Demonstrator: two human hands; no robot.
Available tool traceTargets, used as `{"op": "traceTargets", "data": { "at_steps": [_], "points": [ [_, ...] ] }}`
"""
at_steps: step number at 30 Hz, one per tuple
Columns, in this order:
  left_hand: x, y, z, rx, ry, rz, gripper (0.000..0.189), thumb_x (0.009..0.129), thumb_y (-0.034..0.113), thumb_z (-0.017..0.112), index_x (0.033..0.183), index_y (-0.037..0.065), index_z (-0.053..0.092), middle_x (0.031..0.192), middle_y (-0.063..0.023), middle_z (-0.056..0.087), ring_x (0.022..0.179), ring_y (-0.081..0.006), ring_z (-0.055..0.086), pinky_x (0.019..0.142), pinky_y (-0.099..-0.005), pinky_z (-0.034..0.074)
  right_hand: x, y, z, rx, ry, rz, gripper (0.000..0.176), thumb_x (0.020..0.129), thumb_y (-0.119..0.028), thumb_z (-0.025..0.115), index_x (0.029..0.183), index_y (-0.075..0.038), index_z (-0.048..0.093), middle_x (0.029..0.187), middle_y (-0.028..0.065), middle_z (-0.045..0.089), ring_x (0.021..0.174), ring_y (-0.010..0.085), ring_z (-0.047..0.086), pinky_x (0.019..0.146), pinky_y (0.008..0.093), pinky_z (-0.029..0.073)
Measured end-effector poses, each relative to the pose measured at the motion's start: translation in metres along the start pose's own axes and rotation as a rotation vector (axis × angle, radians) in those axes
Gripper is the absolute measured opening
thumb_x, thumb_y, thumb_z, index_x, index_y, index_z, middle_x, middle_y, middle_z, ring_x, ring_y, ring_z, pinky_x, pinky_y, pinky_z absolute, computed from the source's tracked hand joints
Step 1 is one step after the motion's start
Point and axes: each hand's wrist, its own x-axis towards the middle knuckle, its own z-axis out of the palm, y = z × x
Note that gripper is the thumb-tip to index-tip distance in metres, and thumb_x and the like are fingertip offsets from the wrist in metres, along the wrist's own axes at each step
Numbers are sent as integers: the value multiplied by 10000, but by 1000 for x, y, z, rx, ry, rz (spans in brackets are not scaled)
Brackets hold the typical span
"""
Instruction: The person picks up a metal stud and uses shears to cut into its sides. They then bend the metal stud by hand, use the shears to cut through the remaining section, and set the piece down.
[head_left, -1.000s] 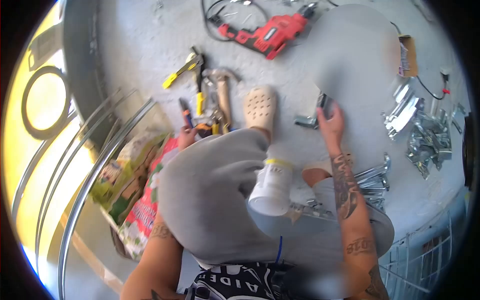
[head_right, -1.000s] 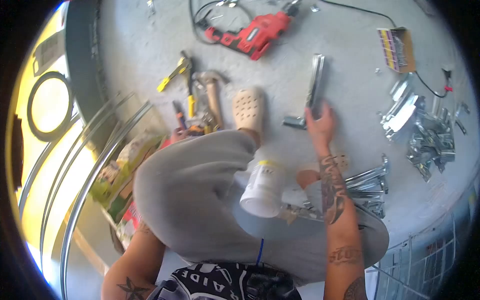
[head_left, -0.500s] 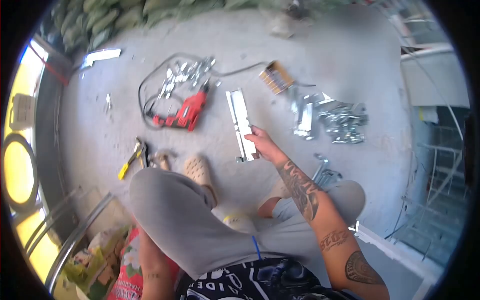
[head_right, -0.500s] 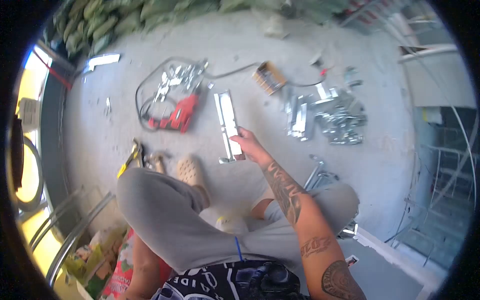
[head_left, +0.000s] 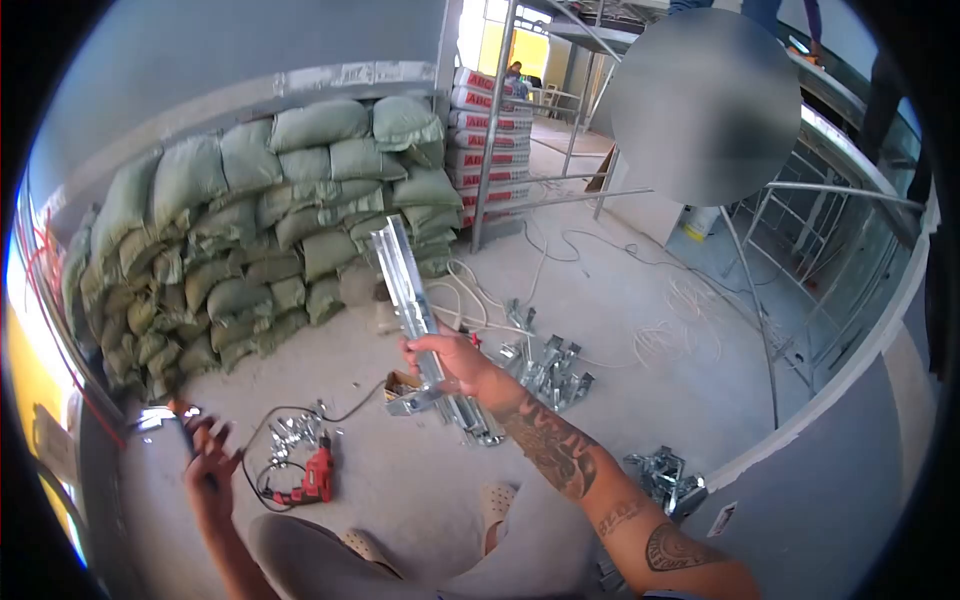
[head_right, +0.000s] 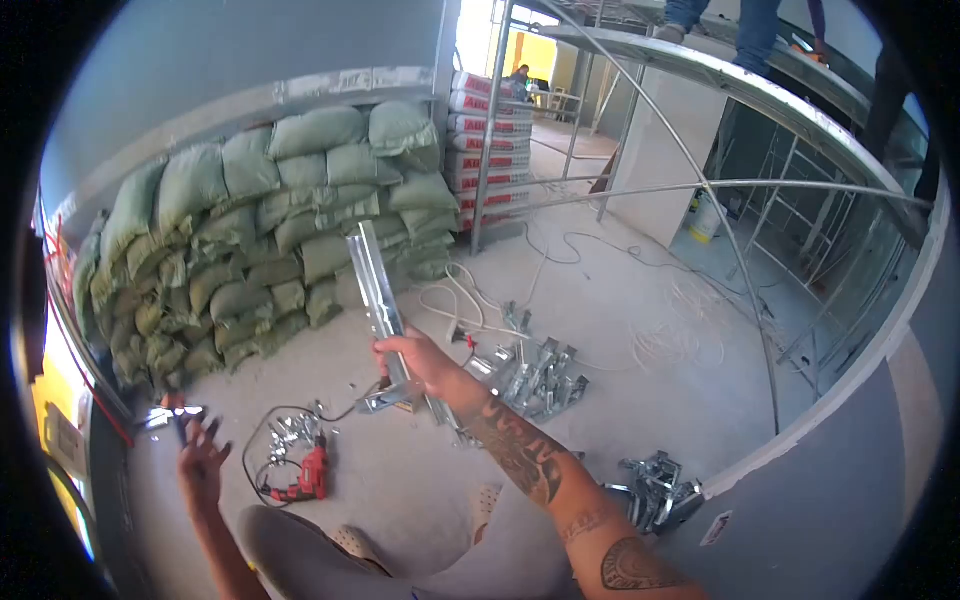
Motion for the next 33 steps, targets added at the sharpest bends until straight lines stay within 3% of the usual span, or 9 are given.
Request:
{"op": "traceTargets", "data": {
  "at_steps": [4,7,14,16,20,21,23,27,33],
  "points": [
    [56,-9,123,195,-253,39,709,547,21,438,1243,10,571,1296,-118,538,1188,-253,541,916,-392,464,-11,-31,-8,-335,48,-139,422,891,-70,577,1278,-75,408,883,35,529,697,117,548,587,291,493],
    [53,-41,177,-117,-371,5,744,572,47,513,1315,10,498,1253,-131,549,1084,-269,577,911,-412,469,-7,-27,-37,-401,139,-94,421,893,-81,602,1267,-89,409,901,29,518,696,105,533,552,282,479],
    [25,-132,161,-430,-411,-492,645,650,23,560,1290,38,488,1098,-104,572,1047,-297,580,862,-413,501,-8,-27,-65,-564,267,-35,405,950,-196,591,1301,-107,411,738,-12,460,571,77,442,488,250,424],
    [53,-182,137,-490,-266,-663,641,644,60,544,1275,170,518,1112,-95,580,999,-308,595,814,-585,498,-12,2,-71,-595,290,8,422,958,-226,592,1320,-110,409,716,-24,449,553,73,423,483,251,418],
    [51,-159,139,73,-243,-341,424,651,7,508,1064,66,587,1096,-87,579,896,-263,569,699,-480,538,1,23,-56,-735,284,46,405,962,-278,605,1285,-97,441,700,-27,482,585,79,482,523,263,453],
    [55,-161,126,237,-285,-361,523,629,-19,534,1137,62,629,1094,-91,578,1005,-238,549,870,-325,463,2,34,-55,-845,333,67,421,959,-286,613,1289,-89,443,711,-20,507,599,83,506,542,266,467],
    [41,-116,135,524,-459,-19,493,631,-4,544,1114,45,632,1109,-89,575,1050,-237,537,903,-328,439,17,54,-79,-733,163,7,507,949,-246,637,1359,-59,403,802,-1,571,642,95,551,593,277,493],
    [28,-95,136,820,-672,53,501,651,0,538,1141,55,620,1173,-156,548,1112,-337,529,995,-375,404,17,56,-78,-584,52,50,599,948,-232,643,1421,-25,339,983,61,661,785,122,621,733,303,517],
    [10,-100,150,884,-687,-156,518,647,-53,493,1133,73,620,1280,-168,477,1178,-339,500,1017,-377,395,-2,27,-37,-544,-129,43,748,839,-353,779,1397,-37,395,889,-25,511,771,65,482,694,247,455]
  ]
}}
